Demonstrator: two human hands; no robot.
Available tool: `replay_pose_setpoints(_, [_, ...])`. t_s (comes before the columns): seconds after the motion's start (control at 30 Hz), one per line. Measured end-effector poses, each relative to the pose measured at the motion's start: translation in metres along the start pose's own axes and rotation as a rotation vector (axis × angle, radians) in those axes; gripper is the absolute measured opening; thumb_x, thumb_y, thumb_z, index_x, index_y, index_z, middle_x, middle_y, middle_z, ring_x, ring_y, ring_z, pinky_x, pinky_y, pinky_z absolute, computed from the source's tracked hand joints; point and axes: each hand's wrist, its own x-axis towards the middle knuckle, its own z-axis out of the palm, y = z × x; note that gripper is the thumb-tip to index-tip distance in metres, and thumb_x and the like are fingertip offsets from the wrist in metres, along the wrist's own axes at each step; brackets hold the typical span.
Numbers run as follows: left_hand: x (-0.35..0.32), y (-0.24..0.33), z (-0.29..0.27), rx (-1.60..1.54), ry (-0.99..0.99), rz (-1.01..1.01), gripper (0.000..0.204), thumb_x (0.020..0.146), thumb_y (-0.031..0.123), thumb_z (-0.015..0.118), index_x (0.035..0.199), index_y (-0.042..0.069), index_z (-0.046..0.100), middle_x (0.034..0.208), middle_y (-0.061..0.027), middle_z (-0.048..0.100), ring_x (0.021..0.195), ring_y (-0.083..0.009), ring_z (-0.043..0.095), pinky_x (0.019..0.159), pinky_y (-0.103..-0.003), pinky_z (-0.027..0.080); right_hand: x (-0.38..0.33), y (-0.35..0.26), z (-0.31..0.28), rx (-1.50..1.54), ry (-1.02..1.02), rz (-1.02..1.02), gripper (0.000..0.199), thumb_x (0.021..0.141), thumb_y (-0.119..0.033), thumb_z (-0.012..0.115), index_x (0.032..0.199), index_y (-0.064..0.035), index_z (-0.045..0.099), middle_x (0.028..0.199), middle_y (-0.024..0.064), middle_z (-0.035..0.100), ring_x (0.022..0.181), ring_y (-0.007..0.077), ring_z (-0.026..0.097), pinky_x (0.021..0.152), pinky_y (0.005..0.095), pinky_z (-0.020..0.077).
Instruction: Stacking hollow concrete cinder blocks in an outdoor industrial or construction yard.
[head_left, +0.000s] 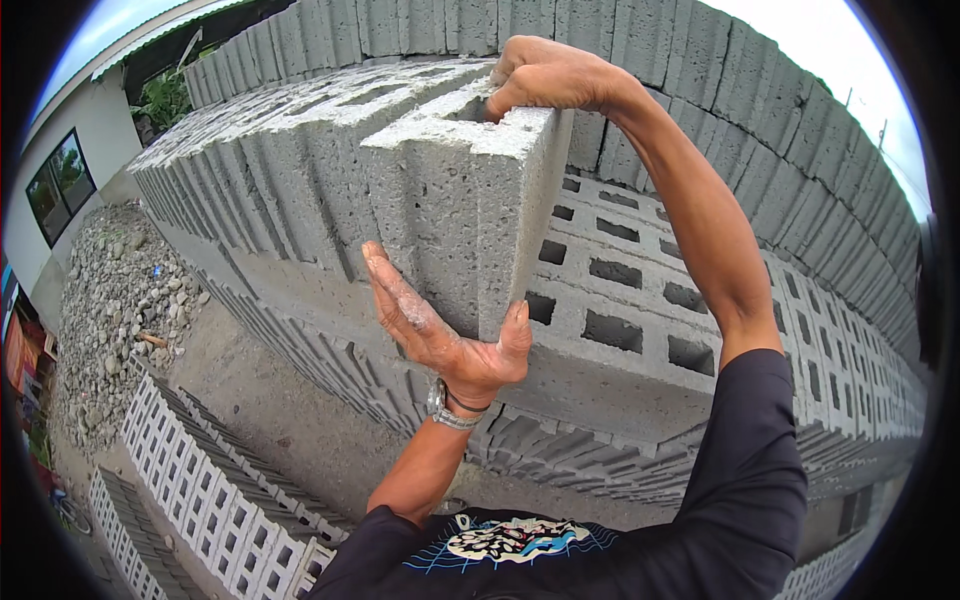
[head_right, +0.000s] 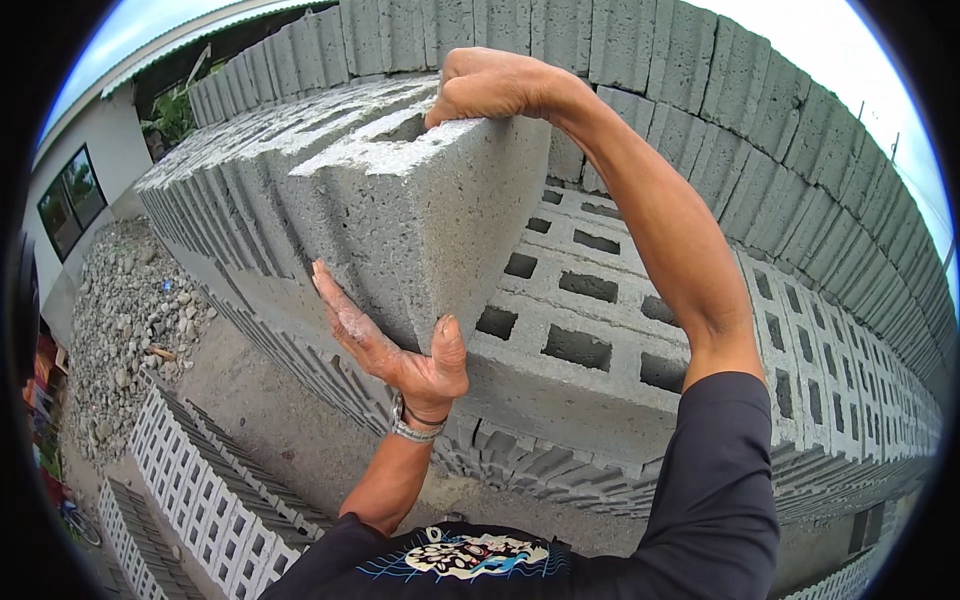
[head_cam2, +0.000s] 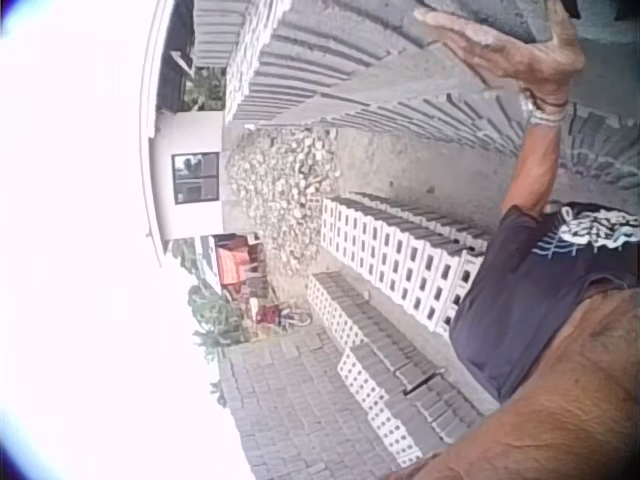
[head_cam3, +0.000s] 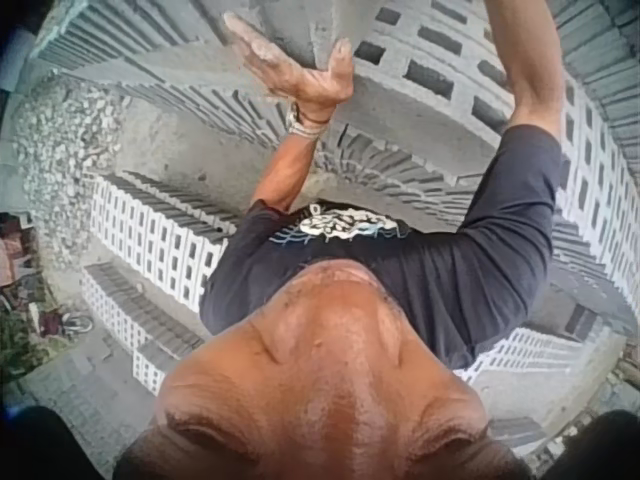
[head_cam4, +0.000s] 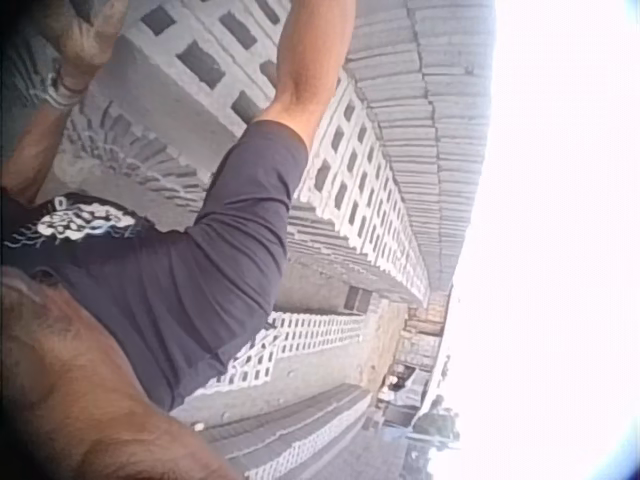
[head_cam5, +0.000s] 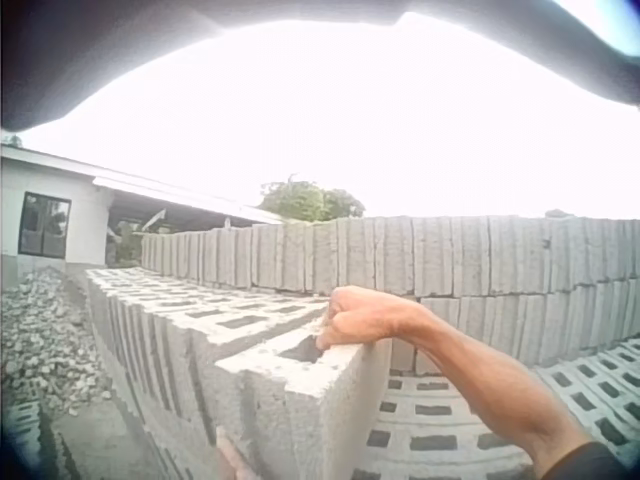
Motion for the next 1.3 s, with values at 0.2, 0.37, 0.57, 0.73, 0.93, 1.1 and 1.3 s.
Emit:
replay_pose_setpoints(0.2, [0.009,0.004,0.018,0.09,-0.125,-0.097,0.104,0.088,0.06,0.055,0.158,0.0,0.007,0.161,-0.0285,0.013,0.15,-0.046,0.01,0.12,-0.059,0.014,0.003,0.03,0.003,0.029,0.025,-0.009,0.027,0.069,-0.031,0.071,0.069,-0.0043,0.076,0.05,0.0045,0.054,0.042,0.0143,0.041,0.042,0.0383,0.0304])
replay_pose_setpoints(0.37, [0.008,-0.001,0.018,0.128,-0.067,-0.067,0.108,0.085,0.062,0.059,0.156,-0.005,0.013,0.16,-0.028,0.015,0.15,-0.0469,0.009,0.119,-0.061,0.013,0.004,0.036,0.007,0.039,0.086,-0.004,0.027,0.069,-0.03,0.066,0.065,-0.0033,0.068,0.054,0.0001,0.047,0.051,0.0125,0.039,0.049,0.035,0.0287])
replay_pose_setpoints(0.57, [0.004,0.009,0.015,0.039,-0.079,-0.135,0.107,0.076,0.057,0.071,0.156,0.003,0.025,0.16,-0.0241,0.022,0.15,-0.0444,0.01,0.119,-0.061,0.01,-0.008,0.024,0.001,0.083,-0.033,0.16,0.038,0.061,-0.032,0.072,0.085,-0.0028,0.08,0.07,0.014,0.069,0.064,0.0231,0.062,0.062,0.0364,0.0462])
replay_pose_setpoints(0.73, [0.005,0.004,0.017,0.061,-0.09,-0.151,0.108,0.078,0.06,0.069,0.159,0.008,0.02,0.163,-0.0217,0.017,0.151,-0.0422,0.006,0.118,-0.061,0.008,0.0,0.03,0.0,0.1,-0.008,0.076,0.028,0.071,-0.032,0.068,0.07,-0.0042,0.068,0.056,0.0003,0.05,0.052,0.0118,0.045,0.049,0.033,0.0346])
replay_pose_setpoints(0.93, [-0.01,-0.024,-0.028,-0.3,-0.07,-0.151,0.084,0.092,0.051,0.056,0.158,0.012,0.022,0.159,-0.0233,0.024,0.149,-0.0431,0.016,0.118,-0.061,0.015,-0.001,0.05,0.003,0.142,0.025,0.077,0.034,0.078,-0.038,0.065,0.075,-0.0043,0.07,0.062,0.0002,0.057,0.055,0.0085,0.047,0.052,0.0277,0.0363])
replay_pose_setpoints(1.1, [-0.027,-0.034,-0.074,-0.444,0.025,-0.372,0.067,0.097,0.04,0.045,0.153,0.005,0.031,0.152,-0.0259,0.034,0.143,-0.0439,0.031,0.117,-0.058,0.024,0.0,0.046,-0.001,0.195,-0.12,0.218,0.034,0.078,-0.038,0.065,0.076,-0.0037,0.069,0.062,-0.0004,0.057,0.051,0.0069,0.046,0.047,0.0275,0.0352])
replay_pose_setpoints(1.3, [-0.03,-0.034,-0.068,-0.549,0.051,-0.403,0.066,0.098,0.042,0.04,0.153,0.005,0.031,0.143,-0.029,0.045,0.137,-0.0448,0.038,0.115,-0.057,0.027,-0.006,0.037,0.002,0.356,-0.058,0.31,0.025,0.072,-0.029,0.063,0.074,-0.0039,0.065,0.064,-0.0024,0.059,0.048,0.0042,0.045,0.041,0.0261,0.0319])
